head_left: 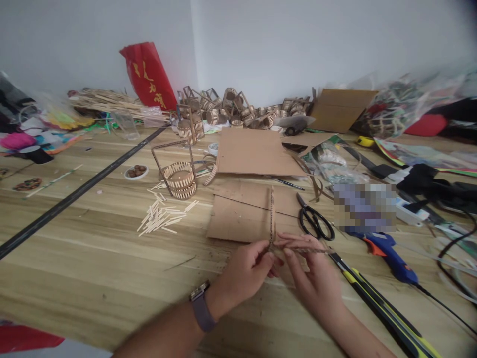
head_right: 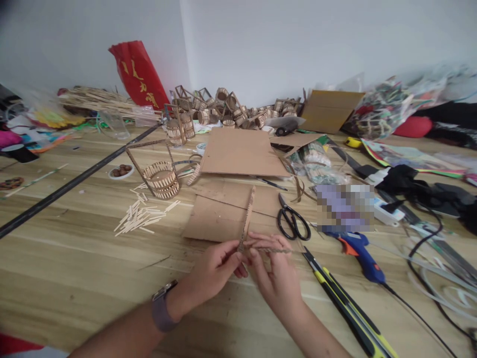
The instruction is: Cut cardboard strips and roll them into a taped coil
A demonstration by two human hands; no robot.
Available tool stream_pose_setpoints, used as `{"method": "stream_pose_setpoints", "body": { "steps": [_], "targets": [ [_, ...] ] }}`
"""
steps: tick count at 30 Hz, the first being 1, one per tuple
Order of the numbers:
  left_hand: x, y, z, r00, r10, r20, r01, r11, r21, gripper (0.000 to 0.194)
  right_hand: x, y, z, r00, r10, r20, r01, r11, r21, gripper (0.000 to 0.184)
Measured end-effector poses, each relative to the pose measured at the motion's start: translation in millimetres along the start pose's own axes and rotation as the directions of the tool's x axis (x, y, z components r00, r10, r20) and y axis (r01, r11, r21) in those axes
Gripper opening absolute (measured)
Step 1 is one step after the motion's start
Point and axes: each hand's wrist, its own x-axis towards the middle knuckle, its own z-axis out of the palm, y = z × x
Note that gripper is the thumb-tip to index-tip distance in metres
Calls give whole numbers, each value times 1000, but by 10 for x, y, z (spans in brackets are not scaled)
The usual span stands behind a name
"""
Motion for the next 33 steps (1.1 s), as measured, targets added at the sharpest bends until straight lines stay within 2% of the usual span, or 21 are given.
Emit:
{"method": "stream_pose_setpoints", "body": {
  "steps": [3, 5, 12, 19, 22, 27, 33],
  "targets": [
    [15, 0, 4, 999, -27, 30, 32, 987, -155, 41, -4, -16, 22, 998, -64, 19, 65, 997, -45, 4],
    [24, -3, 6, 999, -28, 19, 31, 980, -197, 44, -4, -22, 31, 996, -78, 50, 81, 995, -62, 5],
    [-6, -25, 18, 998, 19, -56, -21, 999, -25, 39, -2, -6, 20, 992, -98, 80, 105, 992, -76, 8],
    [-26, -23, 27, 1000, 14, -2, -14, 999, -29, 39, 14, -26, -20, 1000, -20, 20, 20, 999, -34, 6],
    [-21, -21, 18, 1000, 21, -17, -20, 999, 26, 40, 17, -42, -11, 998, -54, 33, 55, 998, -34, 5],
    [-11, -17, 24, 999, 17, -49, -18, 1000, -15, 43, 5, -50, 5, 990, -129, 62, 132, 989, -61, 8],
    [3, -26, 41, 996, 0, -89, 1, 1000, 13, 37, -28, -35, 39, 986, -148, 75, 156, 980, -124, 12]
  ]
}}
